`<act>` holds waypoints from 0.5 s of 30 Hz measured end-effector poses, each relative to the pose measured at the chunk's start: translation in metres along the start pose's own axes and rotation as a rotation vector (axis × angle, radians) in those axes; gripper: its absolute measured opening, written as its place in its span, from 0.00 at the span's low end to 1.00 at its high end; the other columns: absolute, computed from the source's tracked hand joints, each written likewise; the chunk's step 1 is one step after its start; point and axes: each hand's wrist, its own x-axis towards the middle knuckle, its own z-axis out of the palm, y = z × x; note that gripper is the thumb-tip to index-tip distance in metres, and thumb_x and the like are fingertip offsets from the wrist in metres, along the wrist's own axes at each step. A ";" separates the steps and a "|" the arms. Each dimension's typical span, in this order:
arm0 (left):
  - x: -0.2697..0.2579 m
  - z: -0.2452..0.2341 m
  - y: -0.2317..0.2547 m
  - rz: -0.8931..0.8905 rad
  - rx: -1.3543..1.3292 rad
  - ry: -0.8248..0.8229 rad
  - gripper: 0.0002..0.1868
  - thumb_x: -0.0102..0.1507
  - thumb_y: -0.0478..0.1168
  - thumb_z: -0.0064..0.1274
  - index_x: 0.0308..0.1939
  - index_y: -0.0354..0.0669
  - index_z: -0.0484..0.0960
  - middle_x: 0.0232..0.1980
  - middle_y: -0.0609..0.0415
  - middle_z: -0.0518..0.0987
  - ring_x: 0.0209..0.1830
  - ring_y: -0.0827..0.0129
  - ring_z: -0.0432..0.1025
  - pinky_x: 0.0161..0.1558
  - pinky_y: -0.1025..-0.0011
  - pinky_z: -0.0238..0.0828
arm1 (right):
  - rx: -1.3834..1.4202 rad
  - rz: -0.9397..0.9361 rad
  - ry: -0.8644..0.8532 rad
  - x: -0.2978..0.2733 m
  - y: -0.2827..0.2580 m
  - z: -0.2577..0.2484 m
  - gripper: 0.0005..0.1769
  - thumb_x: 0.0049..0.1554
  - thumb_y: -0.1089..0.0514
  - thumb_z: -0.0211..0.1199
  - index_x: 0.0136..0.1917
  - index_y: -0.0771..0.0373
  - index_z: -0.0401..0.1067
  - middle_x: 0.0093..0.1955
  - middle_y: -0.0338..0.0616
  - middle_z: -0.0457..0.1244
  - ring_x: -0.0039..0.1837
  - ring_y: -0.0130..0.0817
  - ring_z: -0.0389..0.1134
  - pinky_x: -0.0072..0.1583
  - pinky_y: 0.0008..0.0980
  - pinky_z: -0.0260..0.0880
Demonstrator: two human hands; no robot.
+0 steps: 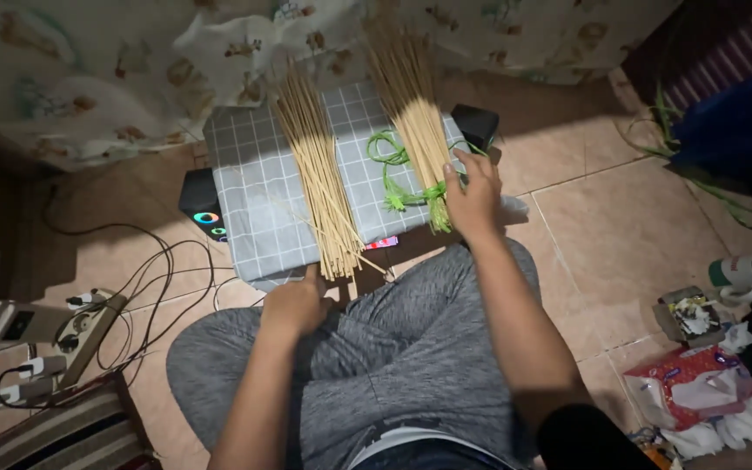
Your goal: Gathering thin wooden sticks into bundles and securing them with green plastic string ties.
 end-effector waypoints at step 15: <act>-0.025 -0.026 0.014 0.003 -0.060 -0.030 0.28 0.66 0.51 0.47 0.66 0.40 0.68 0.51 0.31 0.83 0.56 0.34 0.77 0.53 0.40 0.74 | 0.032 -0.245 0.234 -0.008 -0.012 -0.007 0.12 0.63 0.62 0.59 0.60 0.58 0.74 0.57 0.42 0.59 0.66 0.45 0.59 0.67 0.47 0.53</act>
